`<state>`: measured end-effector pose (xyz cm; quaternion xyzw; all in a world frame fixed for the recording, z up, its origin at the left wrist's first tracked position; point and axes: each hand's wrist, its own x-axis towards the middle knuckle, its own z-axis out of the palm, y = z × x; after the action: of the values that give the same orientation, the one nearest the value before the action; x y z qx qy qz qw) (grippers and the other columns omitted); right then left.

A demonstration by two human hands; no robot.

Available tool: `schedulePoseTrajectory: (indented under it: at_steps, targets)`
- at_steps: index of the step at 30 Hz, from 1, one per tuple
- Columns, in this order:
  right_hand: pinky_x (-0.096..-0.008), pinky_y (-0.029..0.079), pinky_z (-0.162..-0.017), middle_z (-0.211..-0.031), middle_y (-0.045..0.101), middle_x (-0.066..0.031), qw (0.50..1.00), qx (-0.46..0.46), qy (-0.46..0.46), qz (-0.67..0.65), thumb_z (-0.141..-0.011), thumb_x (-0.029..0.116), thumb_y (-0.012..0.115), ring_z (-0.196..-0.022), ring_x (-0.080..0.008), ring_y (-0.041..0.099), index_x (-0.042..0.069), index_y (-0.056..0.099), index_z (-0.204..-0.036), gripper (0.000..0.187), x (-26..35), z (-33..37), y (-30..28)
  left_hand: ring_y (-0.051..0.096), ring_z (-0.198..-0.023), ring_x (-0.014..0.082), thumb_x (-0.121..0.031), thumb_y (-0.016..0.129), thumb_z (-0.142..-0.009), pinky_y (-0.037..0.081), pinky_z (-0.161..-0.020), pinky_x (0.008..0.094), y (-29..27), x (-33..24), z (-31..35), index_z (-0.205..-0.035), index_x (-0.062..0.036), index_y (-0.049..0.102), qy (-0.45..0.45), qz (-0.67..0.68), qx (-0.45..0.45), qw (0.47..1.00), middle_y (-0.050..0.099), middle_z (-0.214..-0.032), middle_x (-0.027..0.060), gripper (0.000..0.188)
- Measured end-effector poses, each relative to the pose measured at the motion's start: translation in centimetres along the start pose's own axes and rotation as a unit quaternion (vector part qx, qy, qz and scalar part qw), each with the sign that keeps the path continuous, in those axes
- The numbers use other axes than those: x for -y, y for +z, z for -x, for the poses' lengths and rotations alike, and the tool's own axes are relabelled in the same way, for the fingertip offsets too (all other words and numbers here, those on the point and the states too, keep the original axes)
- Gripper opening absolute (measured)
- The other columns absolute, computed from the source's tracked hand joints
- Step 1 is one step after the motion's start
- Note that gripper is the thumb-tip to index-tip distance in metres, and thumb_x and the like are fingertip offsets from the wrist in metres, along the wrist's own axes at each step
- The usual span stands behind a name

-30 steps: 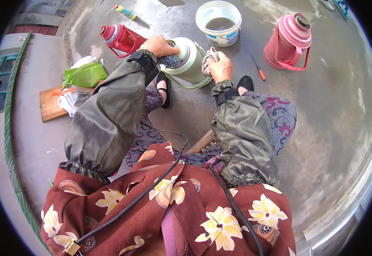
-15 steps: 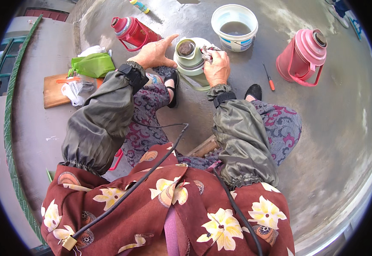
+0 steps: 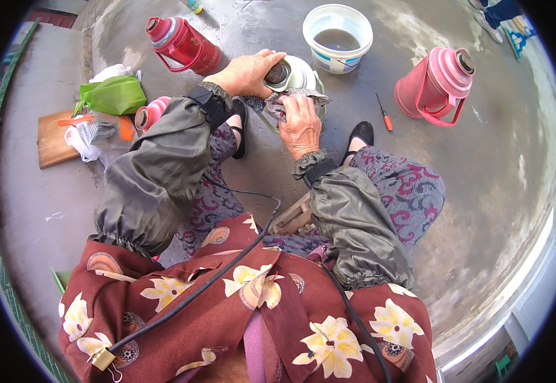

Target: The person cleans a light green thermos by scrubbing its interior and rim with a steel wool pad and a cloth. They repeatedly dip the pad into a bucket of water, wipe the thermos opening, and rinse the pad. The thermos is handled one at a time while other thermoses sit nearby.

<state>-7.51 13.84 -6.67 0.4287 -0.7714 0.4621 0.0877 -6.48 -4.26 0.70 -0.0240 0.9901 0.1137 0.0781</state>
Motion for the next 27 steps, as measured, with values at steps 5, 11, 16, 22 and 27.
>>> schedulePoseTrajectory:
  at_steps: [5,11,16,22,27]
  targets:
    - [-0.0429,0.046,-0.075,-0.087,0.055,-0.0111,0.99,-0.034,0.131,-0.031,-0.068,0.01,0.067,-0.087,-0.0334,0.056,0.01,0.06,-0.088,0.021,-4.3,-1.9,0.8,0.059,-0.104,0.0326,-0.021,0.073,-0.065,0.049,-0.088,0.0387,0.2,0.1,-0.3,-0.133,-0.0077,0.043,-0.015,0.007,-0.002,1.0,0.054,-0.119,0.0154,0.075]
    - [-0.0267,0.051,-0.066,-0.09,0.065,-0.0051,0.818,-0.117,0.447,-0.342,-0.076,0.008,0.072,-0.076,-0.0107,0.06,-0.001,0.063,-0.097,0.025,-9.1,-1.7,-1.3,0.057,-0.106,0.033,-0.019,0.072,-0.065,0.048,-0.089,0.0384,0.8,0.2,-0.5,-0.133,-0.0089,0.042,-0.008,0.017,-0.024,1.0,0.054,-0.119,0.0155,0.075]
    - [-0.0301,0.049,-0.072,-0.088,0.067,-0.0098,0.849,-0.088,0.373,-0.365,-0.074,0.021,0.072,-0.078,-0.0169,0.062,-0.001,0.064,-0.101,0.036,-8.5,-2.4,-0.9,0.056,-0.11,0.03,-0.03,0.08,-0.065,0.045,-0.093,0.0359,0.8,1.4,1.2,-0.139,-0.0096,0.037,-0.069,0.133,-0.084,0.985,0.051,-0.129,0.0182,0.088]
    - [-0.0385,0.047,-0.082,-0.101,0.064,-0.0205,0.9,0.182,0.316,-0.239,-0.075,0.032,0.065,-0.094,-0.0334,0.062,0.002,0.058,-0.105,0.043,-3.8,-1.0,-1.9,0.062,-0.081,0.0158,-0.032,0.058,-0.092,0.051,-0.071,0.0292,4.7,-2.0,6.9,-0.106,0.0018,0.059,-0.347,0.691,-0.216,0.596,0.065,-0.095,0.0085,0.037]
    - [-0.0375,0.045,-0.085,-0.105,0.063,-0.018,0.89,0.203,0.301,-0.276,-0.08,0.036,0.066,-0.099,-0.0312,0.06,0.004,0.055,-0.116,0.049,0.8,2.9,1.0,0.06,-0.087,0.0153,-0.028,0.055,-0.093,0.051,-0.071,0.029,8.7,-6.7,9.0,-0.117,-0.0011,0.053,-0.327,0.742,-0.184,0.555,0.061,-0.108,0.0053,0.036]
